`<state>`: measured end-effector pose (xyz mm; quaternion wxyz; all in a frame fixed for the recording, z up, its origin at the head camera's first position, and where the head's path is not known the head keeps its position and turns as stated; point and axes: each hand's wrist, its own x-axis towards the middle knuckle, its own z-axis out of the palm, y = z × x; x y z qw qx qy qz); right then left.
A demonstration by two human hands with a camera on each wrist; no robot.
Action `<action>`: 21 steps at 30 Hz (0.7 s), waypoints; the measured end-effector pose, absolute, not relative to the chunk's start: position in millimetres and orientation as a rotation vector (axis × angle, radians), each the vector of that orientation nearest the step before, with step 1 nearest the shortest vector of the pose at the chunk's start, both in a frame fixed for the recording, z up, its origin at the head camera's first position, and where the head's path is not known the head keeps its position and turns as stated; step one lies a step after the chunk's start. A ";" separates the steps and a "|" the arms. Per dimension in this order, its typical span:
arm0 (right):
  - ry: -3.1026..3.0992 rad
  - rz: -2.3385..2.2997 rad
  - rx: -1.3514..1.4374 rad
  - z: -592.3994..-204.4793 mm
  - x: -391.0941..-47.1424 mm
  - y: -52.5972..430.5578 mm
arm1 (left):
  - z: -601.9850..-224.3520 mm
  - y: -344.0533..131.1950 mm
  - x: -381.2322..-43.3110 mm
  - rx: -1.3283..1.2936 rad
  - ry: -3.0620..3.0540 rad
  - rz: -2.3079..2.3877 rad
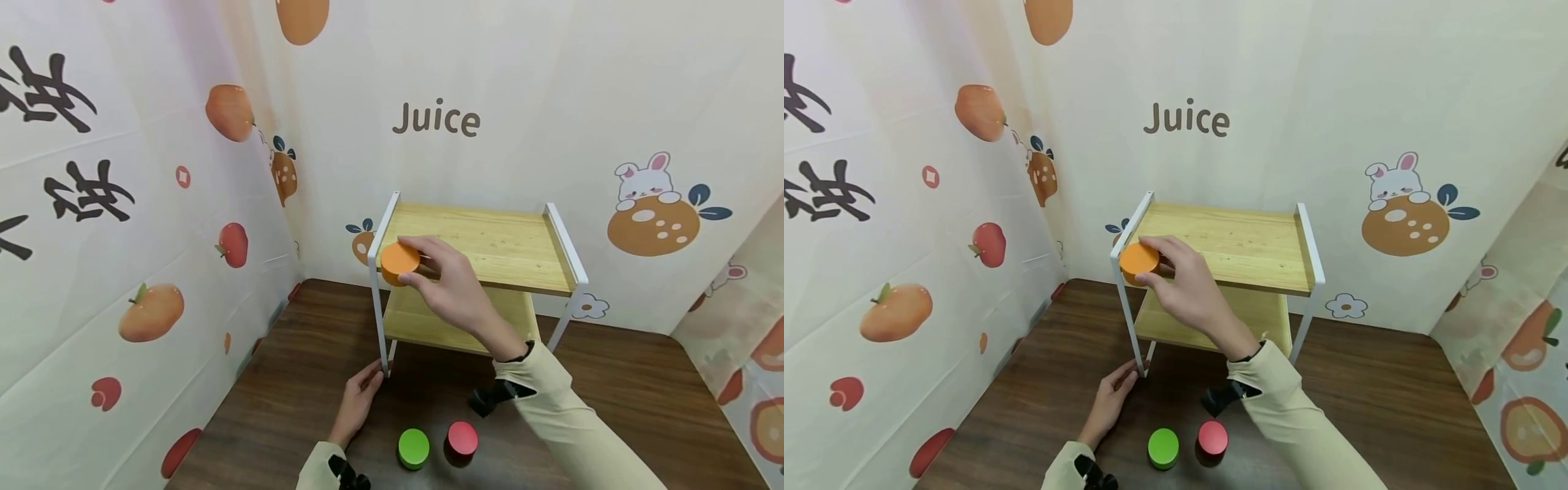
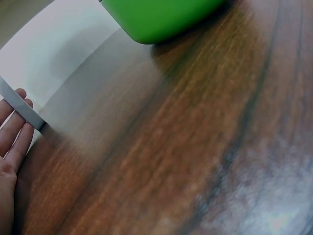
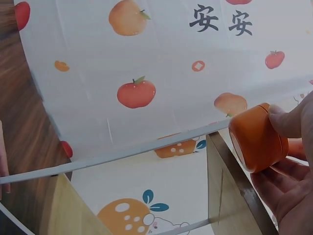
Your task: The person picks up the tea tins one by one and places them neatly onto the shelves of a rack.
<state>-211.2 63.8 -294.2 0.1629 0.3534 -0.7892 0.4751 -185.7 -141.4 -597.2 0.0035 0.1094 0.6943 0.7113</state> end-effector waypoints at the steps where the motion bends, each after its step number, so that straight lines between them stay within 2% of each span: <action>1: -2.260 1.361 0.994 -293.2 -213.2 62.4 | -595.0 -142.1 -185.2 0.351 2.164 2.228; 8: -2.322 1.402 0.939 -287.4 -223.4 53.3 | -576.5 -142.7 -178.2 0.354 2.186 2.180; 15: -2.336 1.394 0.897 -286.8 -228.1 48.7 | -597.9 -141.0 -186.0 0.300 2.227 2.197; 21: -2.347 1.375 0.843 -287.3 -231.3 47.5 | -602.4 -141.3 -187.8 0.358 2.247 2.200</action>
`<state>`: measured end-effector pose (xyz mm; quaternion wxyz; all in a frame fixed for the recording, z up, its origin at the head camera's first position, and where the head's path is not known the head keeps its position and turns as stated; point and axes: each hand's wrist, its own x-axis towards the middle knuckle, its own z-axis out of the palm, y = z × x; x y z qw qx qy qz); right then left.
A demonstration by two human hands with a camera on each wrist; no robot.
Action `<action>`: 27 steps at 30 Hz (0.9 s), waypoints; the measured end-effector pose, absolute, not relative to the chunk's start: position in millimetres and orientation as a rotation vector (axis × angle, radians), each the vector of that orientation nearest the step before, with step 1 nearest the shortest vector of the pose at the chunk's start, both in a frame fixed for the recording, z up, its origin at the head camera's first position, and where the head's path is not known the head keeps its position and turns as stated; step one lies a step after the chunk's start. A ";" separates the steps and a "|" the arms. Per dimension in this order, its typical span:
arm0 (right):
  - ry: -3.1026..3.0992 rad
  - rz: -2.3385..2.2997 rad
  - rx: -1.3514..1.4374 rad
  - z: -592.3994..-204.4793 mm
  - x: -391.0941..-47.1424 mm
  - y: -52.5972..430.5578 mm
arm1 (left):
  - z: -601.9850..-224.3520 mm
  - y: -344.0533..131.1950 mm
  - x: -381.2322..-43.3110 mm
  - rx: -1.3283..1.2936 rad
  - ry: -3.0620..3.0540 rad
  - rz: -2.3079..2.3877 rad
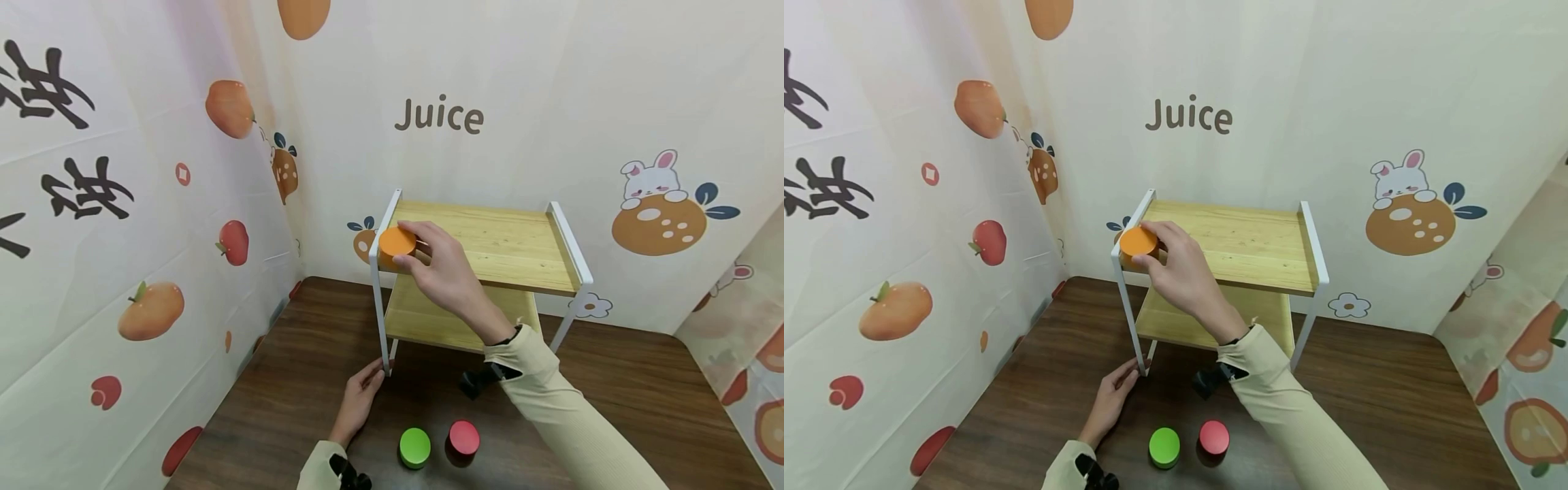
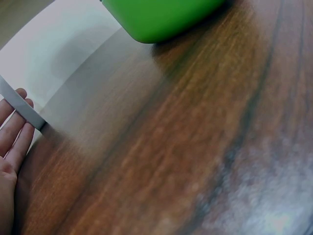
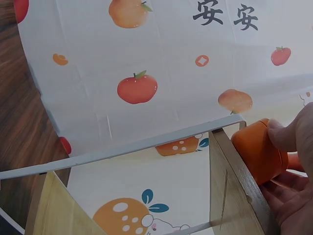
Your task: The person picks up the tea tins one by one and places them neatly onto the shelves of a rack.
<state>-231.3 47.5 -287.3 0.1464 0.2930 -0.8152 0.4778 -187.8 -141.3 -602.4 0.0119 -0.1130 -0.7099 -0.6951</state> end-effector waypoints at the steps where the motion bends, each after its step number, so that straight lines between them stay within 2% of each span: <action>1: -2.351 1.365 0.839 -287.4 -231.6 47.3 | -602.5 -141.5 -187.9 -0.363 -2.213 -2.165; 27: -2.455 1.171 0.758 -288.5 -231.8 44.9 | -603.1 -141.2 -187.5 -0.347 -2.229 -2.122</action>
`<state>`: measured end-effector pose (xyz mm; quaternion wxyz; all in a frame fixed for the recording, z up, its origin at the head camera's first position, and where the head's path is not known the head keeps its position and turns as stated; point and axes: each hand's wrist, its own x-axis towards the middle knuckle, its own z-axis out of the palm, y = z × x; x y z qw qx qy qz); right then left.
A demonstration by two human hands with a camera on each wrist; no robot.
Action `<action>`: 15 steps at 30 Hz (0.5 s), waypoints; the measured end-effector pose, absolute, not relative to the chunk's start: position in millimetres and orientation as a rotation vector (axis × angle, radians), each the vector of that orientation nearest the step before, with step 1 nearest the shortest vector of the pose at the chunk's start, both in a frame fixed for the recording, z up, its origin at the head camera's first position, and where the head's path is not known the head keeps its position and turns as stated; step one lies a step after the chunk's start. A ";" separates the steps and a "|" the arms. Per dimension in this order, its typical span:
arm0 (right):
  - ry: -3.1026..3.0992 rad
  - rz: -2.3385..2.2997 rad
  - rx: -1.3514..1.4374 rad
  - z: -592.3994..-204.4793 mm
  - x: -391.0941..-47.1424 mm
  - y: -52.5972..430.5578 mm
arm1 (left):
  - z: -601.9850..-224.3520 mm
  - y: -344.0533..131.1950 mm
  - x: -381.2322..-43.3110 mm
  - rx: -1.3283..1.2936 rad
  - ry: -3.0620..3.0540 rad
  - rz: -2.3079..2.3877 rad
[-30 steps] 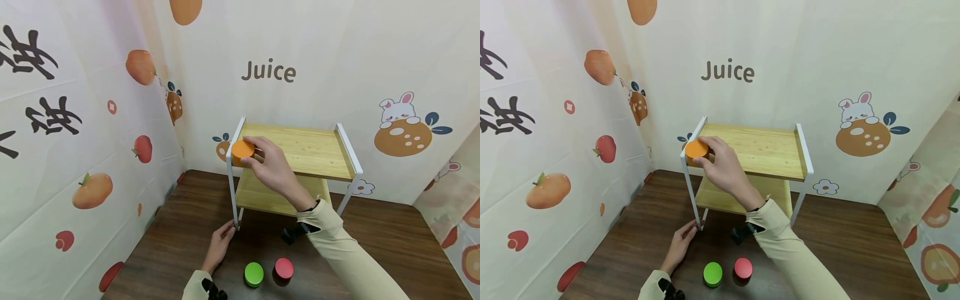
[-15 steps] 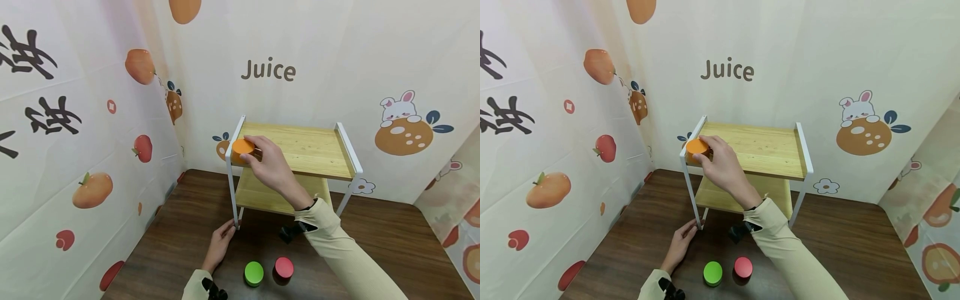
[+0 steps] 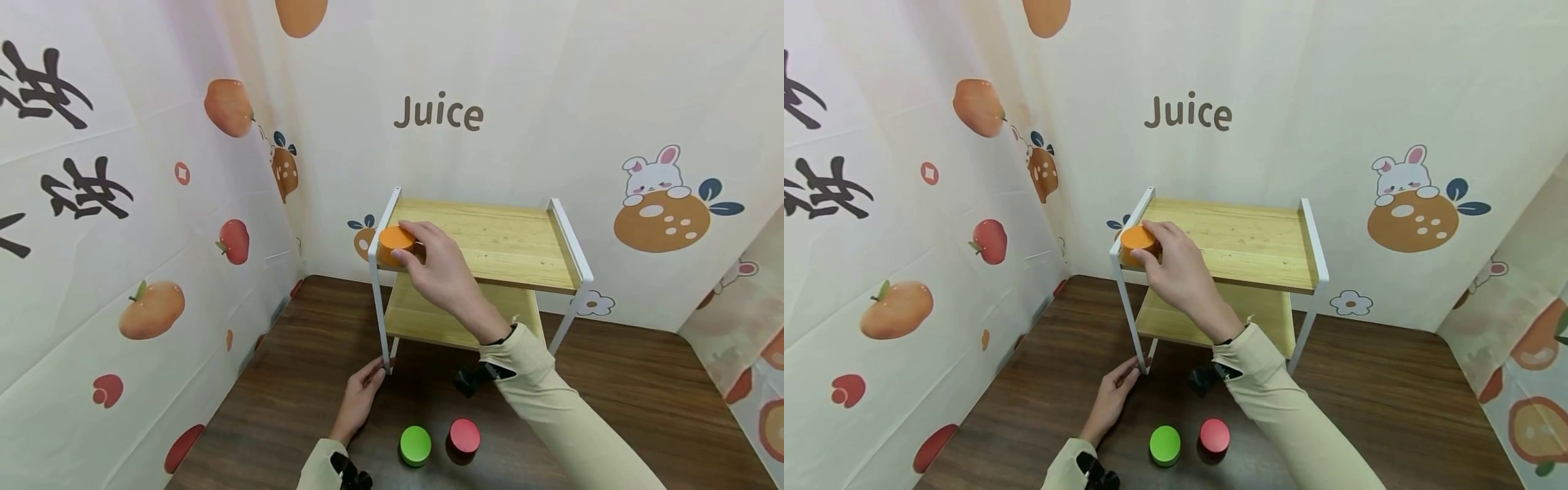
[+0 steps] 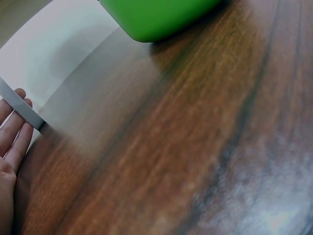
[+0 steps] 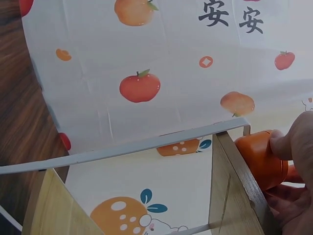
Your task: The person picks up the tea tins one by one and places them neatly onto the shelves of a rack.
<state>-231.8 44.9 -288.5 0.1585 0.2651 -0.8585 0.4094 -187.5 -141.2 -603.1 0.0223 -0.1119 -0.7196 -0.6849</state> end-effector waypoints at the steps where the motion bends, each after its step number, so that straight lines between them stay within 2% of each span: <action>1: -2.455 1.166 0.758 -288.6 -231.7 45.0 | -602.8 -140.9 -187.5 -0.341 -2.230 -2.126; 15: -2.402 1.074 0.726 -293.9 -231.1 46.7 | -601.7 -139.5 -188.0 -0.301 -2.237 -2.159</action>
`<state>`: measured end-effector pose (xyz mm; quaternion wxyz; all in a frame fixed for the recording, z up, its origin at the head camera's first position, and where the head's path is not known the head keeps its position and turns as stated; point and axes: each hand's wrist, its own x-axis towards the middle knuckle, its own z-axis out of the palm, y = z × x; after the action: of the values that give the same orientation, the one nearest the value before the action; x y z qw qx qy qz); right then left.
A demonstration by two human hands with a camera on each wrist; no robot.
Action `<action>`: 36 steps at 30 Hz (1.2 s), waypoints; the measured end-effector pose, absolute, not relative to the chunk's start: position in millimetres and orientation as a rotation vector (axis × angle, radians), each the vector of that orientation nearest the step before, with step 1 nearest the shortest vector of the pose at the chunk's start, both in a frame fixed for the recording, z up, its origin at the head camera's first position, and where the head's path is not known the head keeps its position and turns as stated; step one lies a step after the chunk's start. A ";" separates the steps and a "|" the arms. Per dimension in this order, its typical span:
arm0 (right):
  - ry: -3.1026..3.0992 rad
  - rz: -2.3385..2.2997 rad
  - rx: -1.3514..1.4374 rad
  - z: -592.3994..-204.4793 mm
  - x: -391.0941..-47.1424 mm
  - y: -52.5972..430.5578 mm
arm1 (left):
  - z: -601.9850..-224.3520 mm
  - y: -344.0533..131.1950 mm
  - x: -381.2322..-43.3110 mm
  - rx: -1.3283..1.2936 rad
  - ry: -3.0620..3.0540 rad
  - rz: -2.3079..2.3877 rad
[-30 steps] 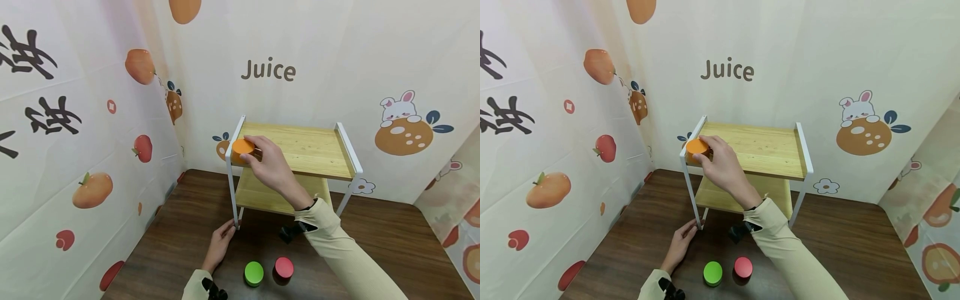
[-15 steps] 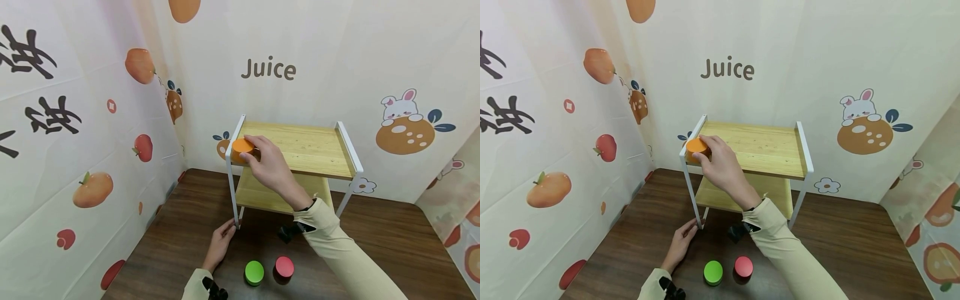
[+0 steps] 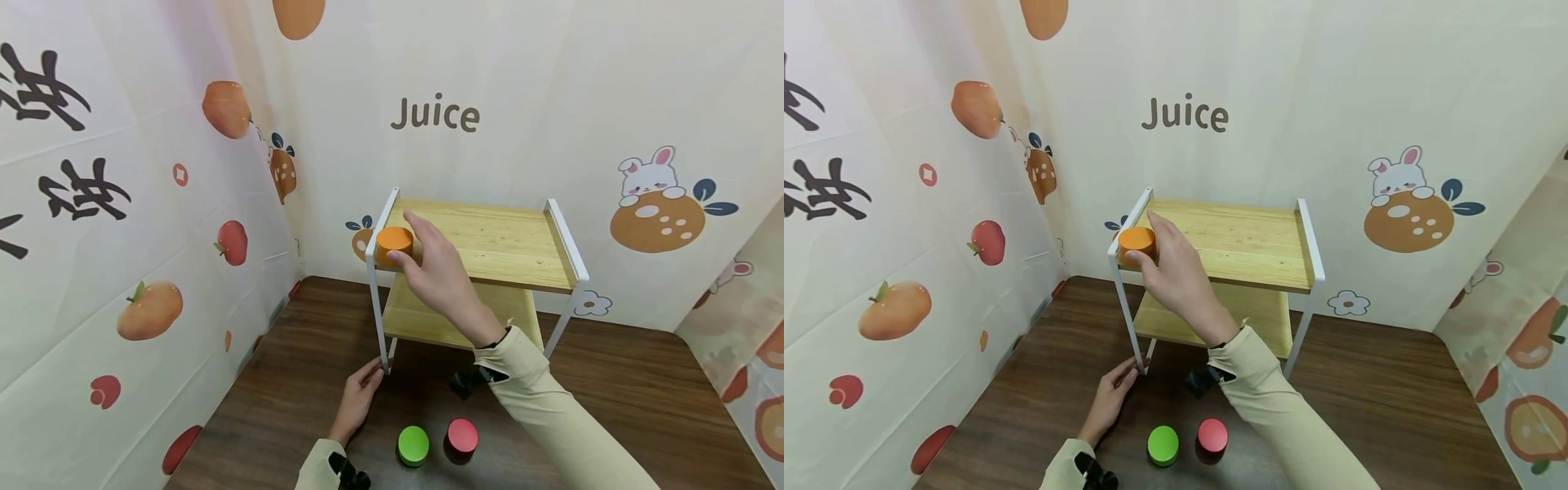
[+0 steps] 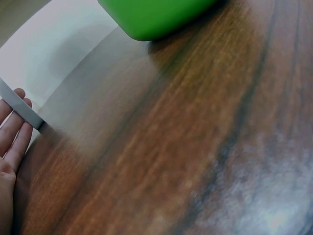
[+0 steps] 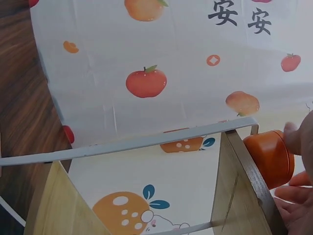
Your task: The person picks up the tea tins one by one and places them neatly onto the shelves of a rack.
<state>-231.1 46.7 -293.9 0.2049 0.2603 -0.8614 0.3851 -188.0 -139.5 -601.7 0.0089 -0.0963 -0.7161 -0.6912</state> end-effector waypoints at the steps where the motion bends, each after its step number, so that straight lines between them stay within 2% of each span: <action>1: -2.394 1.066 0.717 -294.4 -230.9 47.1 | -601.7 -139.8 -188.1 -0.304 -2.240 -2.161; 11: -2.233 1.118 0.767 -299.4 -226.9 52.5 | -582.2 -140.3 -179.8 -0.330 -2.243 -2.178; 18: -2.075 1.142 0.950 -317.2 -207.1 68.1 | -598.0 -136.9 -183.6 -0.266 -2.272 -2.133; 28: -1.977 1.205 1.060 -382.8 -163.2 98.0 | -600.7 -137.9 -186.1 -0.312 -2.232 -2.134; 36: -2.110 1.303 0.877 -453.7 -132.2 126.5 | -591.3 -137.0 -183.3 -0.189 -2.337 -2.110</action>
<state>-132.2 126.5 -453.7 0.2528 0.3227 -0.7760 0.4794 -183.3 -137.0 -591.3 -0.0063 -0.0599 -0.7408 -0.6690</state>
